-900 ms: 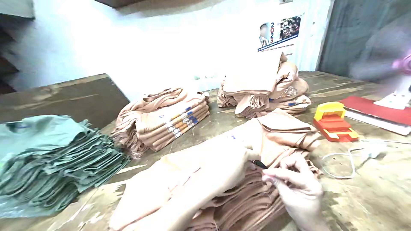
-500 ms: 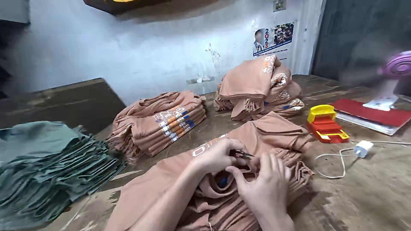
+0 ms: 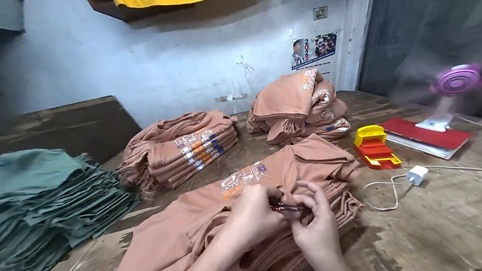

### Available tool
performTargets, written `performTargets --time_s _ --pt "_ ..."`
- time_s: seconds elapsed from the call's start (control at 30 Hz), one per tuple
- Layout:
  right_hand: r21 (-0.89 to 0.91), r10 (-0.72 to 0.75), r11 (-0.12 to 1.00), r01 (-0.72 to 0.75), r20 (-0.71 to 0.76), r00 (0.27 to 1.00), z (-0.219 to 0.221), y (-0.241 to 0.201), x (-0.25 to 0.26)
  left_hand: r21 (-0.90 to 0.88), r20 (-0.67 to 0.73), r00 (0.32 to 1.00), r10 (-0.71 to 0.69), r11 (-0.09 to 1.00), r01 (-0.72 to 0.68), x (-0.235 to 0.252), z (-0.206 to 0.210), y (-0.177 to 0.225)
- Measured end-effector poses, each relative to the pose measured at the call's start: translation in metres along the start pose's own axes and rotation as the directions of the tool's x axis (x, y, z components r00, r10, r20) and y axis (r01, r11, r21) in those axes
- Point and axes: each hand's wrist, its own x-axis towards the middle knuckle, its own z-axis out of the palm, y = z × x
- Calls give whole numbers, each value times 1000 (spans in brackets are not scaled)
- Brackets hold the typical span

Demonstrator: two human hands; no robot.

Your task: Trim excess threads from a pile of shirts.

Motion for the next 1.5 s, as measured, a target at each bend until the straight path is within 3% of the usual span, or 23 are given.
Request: performTargets --time_s 0.07,0.13,0.23,0.3,0.4,0.5,0.63,0.73,0.77,0.83,0.9,0.93,0.97,1.03,1.1,1.17,1.27,1.37,1.5 --pt "-123 -94 988 89 -31 995 5 -1 -3 108 -202 967 153 985 -134 -8 19 -4" --pt "-222 -196 959 177 -63 979 8 1 -5 247 -345 888 304 942 -226 -14 29 -10" --pt "-287 -310 916 279 -66 948 8 8 -9 314 -368 836 407 901 -301 -22 25 -12" --pt "-319 -362 895 310 -118 925 6 12 -13 194 -313 831 460 887 -418 -21 16 -14" --pt "-316 -400 896 311 -275 874 0 14 -17 -35 -300 851 431 886 -461 -15 1 -20" --pt "-280 -389 914 293 -398 831 -5 16 -18 100 -369 859 354 934 -342 -10 -3 -27" --pt "-254 -382 920 298 -417 825 -3 13 -17 76 -327 865 381 923 -378 -2 14 -26" --pt "-184 -381 924 336 -359 852 -7 13 -19 51 -350 893 281 958 -282 -2 16 -24" --pt "-147 -378 925 349 -310 872 -12 14 -21 26 -310 927 210 977 -212 -3 10 -23" --pt "-124 -356 933 339 -164 920 -23 20 -22 -80 -13 999 49 996 -50 -4 -10 -19" --pt "-173 -314 937 304 -33 949 -26 25 -20 -204 237 972 8 978 42 8 -18 -19" --pt "-194 -321 929 315 0 947 -25 28 -19 -248 238 971 0 967 61 13 -16 -19" --pt "-177 -339 926 333 -3 941 -26 28 -20 -232 162 986 -33 970 70 16 -14 -19" --pt "-85 -384 920 382 -13 923 -35 23 -21 1 -160 981 -109 994 111 20 -9 -14" --pt "-32 -393 918 394 43 919 -50 20 -21 243 -423 906 -3 963 117 21 2 -18" --pt "-89 -344 932 351 81 935 -55 22 -15 343 -452 877 163 939 2 15 6 -21" --pt "-196 -325 922 333 72 943 -39 32 -3 324 -332 865 376 907 -270 11 9 -19" --pt "-67 -358 933 354 -68 931 -34 34 -3 222 -190 831 523 847 -483 15 5 -22" --pt "-12 -356 933 359 -167 919 -33 31 -11 118 -66 796 601 797 -592 17 10 -17"
